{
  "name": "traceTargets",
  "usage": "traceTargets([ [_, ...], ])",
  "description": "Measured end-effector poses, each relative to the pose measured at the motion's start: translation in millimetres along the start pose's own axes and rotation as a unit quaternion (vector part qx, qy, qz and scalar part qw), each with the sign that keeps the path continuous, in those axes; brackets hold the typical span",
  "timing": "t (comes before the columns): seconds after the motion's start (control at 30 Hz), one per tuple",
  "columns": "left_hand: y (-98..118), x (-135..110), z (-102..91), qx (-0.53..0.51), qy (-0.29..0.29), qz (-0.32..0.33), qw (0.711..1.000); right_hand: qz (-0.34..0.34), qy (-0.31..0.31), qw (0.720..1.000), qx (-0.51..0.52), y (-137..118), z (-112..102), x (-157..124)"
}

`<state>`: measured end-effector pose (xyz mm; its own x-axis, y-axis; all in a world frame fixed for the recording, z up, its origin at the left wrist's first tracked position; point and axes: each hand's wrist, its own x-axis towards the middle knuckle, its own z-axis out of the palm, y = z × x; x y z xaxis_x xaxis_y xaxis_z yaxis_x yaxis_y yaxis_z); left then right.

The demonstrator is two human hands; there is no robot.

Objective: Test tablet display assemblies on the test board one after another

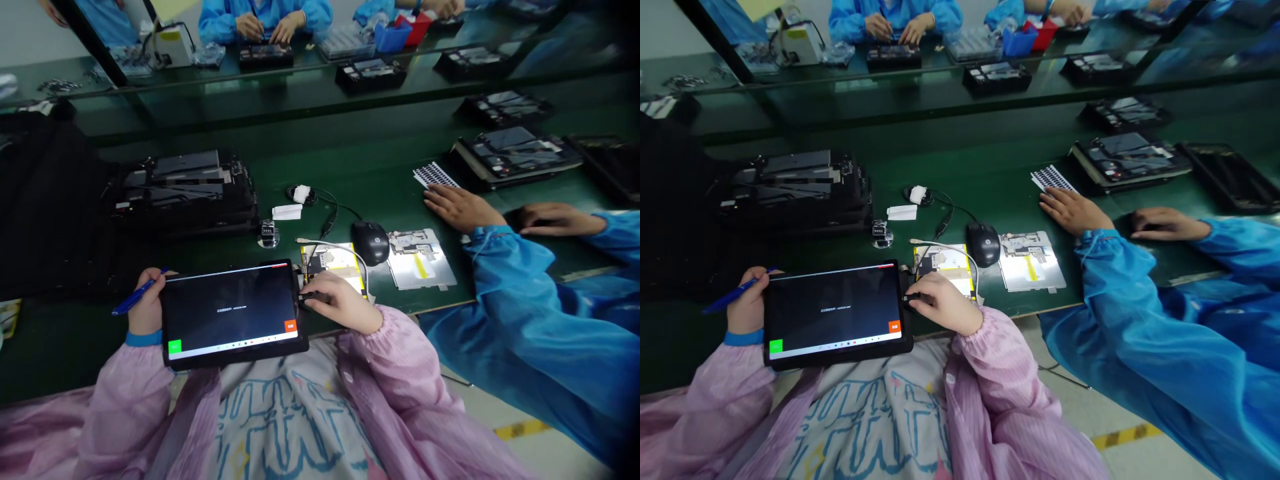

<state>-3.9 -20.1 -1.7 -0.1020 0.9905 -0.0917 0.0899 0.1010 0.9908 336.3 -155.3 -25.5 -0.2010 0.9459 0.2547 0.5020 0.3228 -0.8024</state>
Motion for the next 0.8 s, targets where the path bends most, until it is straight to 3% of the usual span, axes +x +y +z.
traceTargets([
  [0.37, 0.2, 2.5, 5.4, -0.012, 0.018, 0.025, 0.999, -0.041, 0.086, 0.995, 0.021, 17.0, 16.5, -7.6],
  [0.57, 0.8, 3.3, 8.0, 0.011, 0.028, 0.045, 0.999, -0.04, 0.095, 0.995, 0.015, 17.0, 14.7, -7.7],
  [0.8, 0.1, 3.5, 5.0, 0.006, 0.027, 0.023, 0.999, -0.061, 0.086, 0.994, -0.019, 18.5, 16.8, -7.5],
])
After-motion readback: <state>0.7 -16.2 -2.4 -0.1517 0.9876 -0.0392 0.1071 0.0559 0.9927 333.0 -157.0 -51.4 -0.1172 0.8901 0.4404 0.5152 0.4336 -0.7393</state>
